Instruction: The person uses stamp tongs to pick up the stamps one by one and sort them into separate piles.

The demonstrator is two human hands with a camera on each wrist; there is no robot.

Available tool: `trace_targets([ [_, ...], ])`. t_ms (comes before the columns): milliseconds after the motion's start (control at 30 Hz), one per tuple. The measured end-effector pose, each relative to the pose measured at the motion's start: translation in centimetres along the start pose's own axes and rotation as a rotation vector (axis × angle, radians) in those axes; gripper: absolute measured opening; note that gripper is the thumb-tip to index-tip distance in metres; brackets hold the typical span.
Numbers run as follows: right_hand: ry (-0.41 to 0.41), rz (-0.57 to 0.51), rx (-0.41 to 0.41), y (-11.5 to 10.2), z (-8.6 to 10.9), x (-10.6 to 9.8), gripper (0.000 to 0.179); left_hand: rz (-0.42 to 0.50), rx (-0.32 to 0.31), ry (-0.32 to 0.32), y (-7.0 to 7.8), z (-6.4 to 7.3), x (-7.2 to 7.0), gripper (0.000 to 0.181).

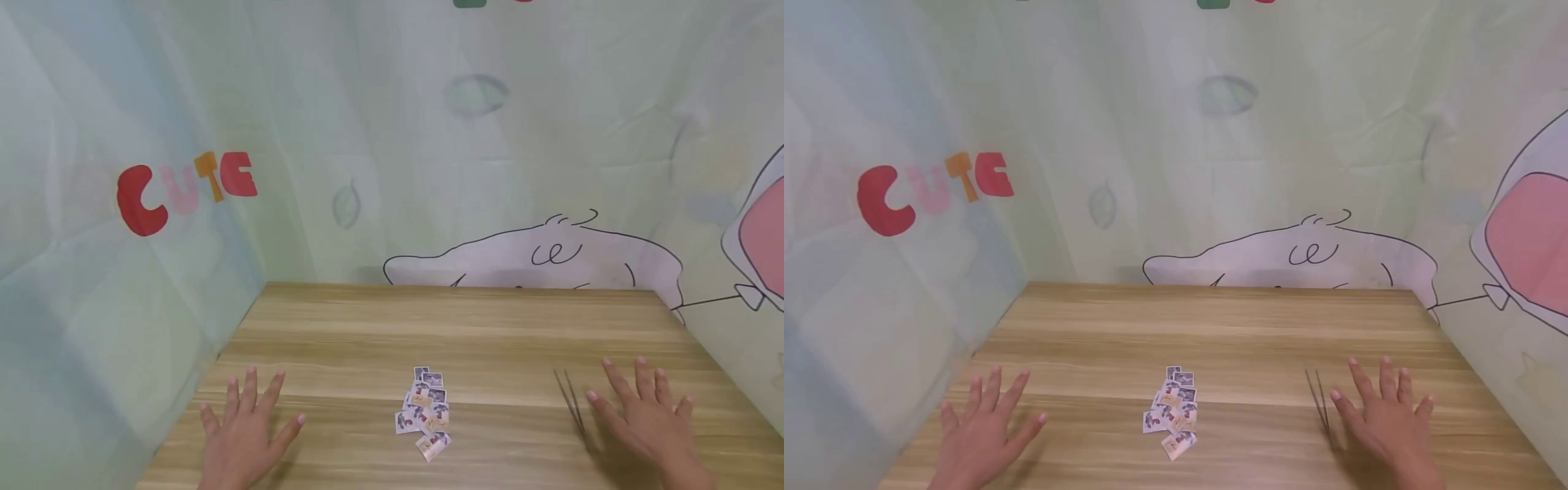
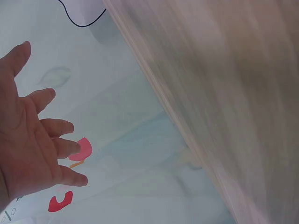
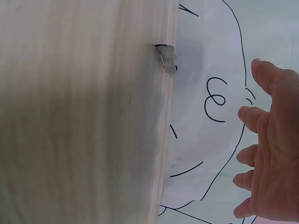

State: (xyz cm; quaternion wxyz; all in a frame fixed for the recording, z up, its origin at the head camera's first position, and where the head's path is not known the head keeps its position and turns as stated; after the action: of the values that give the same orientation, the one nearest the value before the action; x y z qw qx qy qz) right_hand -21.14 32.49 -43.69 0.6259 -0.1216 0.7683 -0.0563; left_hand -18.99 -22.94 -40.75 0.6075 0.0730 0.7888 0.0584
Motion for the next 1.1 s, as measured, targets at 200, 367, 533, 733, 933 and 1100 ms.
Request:
trace_targets([
  [200,-0.005,0.011,-0.010,0.1,-0.2,0.1,0.071,-0.004,0.008,-0.006,0.3,-0.1,0.1,0.078],
  [367,0.023,-0.005,-0.047,-0.1,-0.2,-0.1,0.073,0.022,0.062,0.076,0.9,-0.1,-0.4,0.073],
  [533,0.144,-0.119,-0.127,-1.0,-0.1,-0.7,0.074,0.100,0.172,0.305,1.6,0.2,-1.6,0.062],
  [733,0.185,-0.311,-0.102,-1.2,0.2,-0.4,0.066,0.154,0.263,0.390,2.3,0.2,-1.7,0.055],
  [933,0.216,-0.391,-0.096,-1.4,0.8,-0.2,0.059,0.160,0.305,0.373,3.0,0.0,-1.1,0.054],
  [1100,0.129,-0.430,-0.023,-1.6,1.1,0.4,0.059,0.180,0.344,0.341,3.7,-0.1,-0.8,0.056],
])
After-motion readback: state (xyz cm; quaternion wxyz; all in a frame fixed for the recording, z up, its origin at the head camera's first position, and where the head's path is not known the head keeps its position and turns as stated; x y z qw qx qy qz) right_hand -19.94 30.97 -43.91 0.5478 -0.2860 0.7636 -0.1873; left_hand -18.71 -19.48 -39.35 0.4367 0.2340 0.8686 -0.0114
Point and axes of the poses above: each hand's wrist, its own z-axis away from the middle knuckle, its own x-axis out of the palm, y = z × x, the point moved 7 cm from there along -z, towards the middle knuckle, and after that the axes turned 3 degrees about -x, right-handed, at the moved point
